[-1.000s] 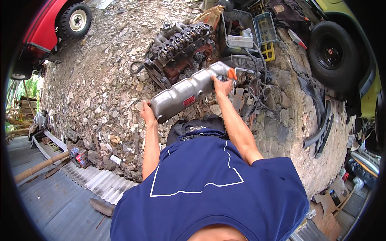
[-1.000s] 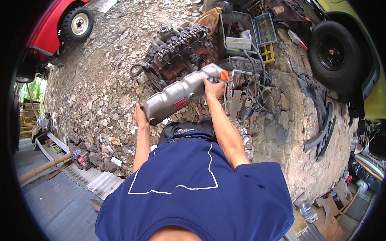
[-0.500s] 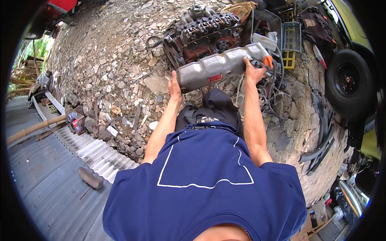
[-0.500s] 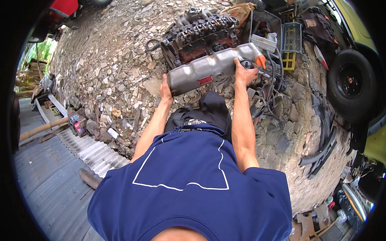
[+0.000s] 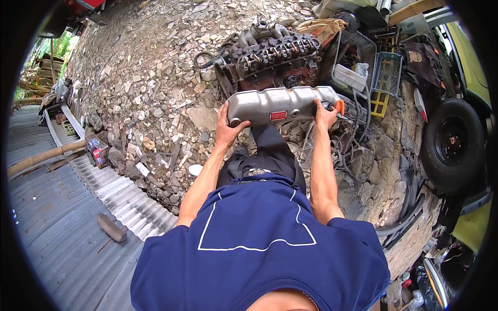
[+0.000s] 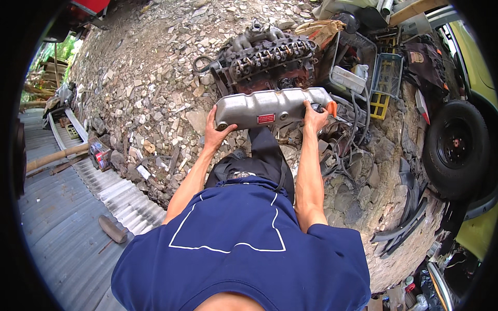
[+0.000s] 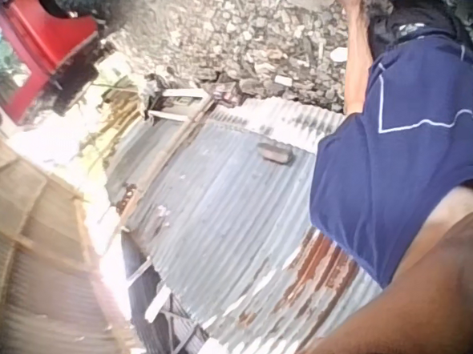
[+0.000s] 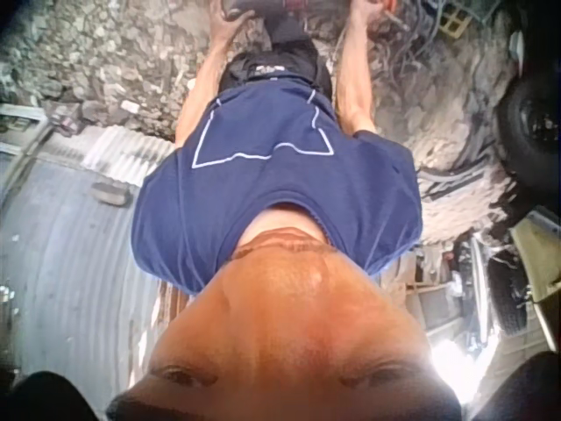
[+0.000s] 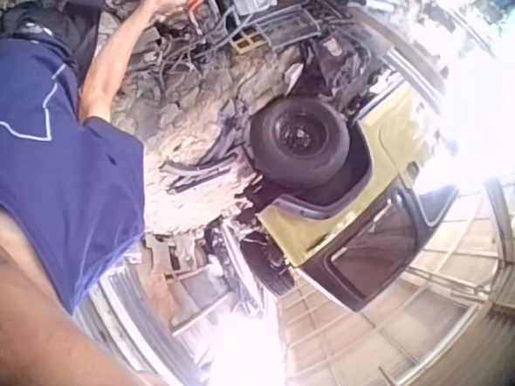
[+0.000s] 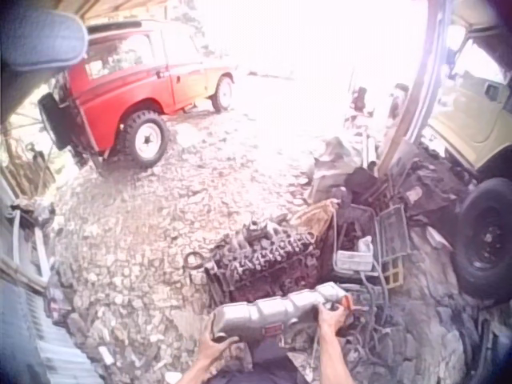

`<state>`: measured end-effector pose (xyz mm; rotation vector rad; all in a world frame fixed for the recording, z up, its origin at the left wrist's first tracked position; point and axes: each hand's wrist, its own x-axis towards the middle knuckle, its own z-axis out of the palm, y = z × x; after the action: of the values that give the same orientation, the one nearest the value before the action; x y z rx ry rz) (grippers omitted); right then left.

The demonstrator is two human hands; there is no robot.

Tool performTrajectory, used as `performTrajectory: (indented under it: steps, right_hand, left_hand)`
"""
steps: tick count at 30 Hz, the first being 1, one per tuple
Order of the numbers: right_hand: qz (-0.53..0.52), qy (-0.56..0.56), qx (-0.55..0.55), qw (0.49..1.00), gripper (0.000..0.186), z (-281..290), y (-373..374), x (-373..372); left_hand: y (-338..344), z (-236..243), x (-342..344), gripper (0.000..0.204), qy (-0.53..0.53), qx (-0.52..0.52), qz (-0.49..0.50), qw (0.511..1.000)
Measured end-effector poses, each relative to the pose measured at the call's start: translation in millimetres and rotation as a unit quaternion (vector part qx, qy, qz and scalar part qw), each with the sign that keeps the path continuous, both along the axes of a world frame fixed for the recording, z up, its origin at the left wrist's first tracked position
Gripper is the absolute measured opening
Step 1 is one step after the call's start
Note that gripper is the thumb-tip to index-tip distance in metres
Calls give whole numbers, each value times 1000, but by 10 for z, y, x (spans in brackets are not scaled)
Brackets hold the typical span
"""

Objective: The person picks up a valve cover and places it onto an engine block. They align the cover and then insert several bolts into the mounting holes by hand.

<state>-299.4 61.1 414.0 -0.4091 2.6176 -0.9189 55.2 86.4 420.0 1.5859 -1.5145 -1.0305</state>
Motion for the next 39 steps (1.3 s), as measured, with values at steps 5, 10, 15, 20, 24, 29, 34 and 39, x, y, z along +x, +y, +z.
performTrajectory:
  steps: [5,10,15,20,24,29,34,39]
  right_hand:
    - [53,25,37,998,97,-38,-578,-274]
    - [81,27,24,996,94,-188,-1231,-591]
    - [166,123,46,977,87,-386,-1900,-937]
    - [219,60,121,966,82,-173,-2702,-858]
    - [275,82,181,941,91,-237,-3297,-703]
    - [328,77,227,914,95,-428,-3744,-557]
    - [333,74,274,899,95,-562,-3932,-507]
    - [346,92,302,884,97,-681,-4011,-446]
  left_hand:
    - [-696,116,-259,101,-61,-7,-8,998]
    - [-1254,91,-680,105,-72,12,40,997]
    - [-1619,-203,-1002,115,26,118,120,985]
    - [-1981,-257,-1173,122,-7,166,145,975]
    - [-2311,-480,-1175,126,-12,191,179,965]
    - [-2516,-794,-1058,128,37,241,187,952]
    - [-2544,-1006,-1077,126,43,252,207,944]
    - [-2586,-1237,-1031,124,68,277,205,936]
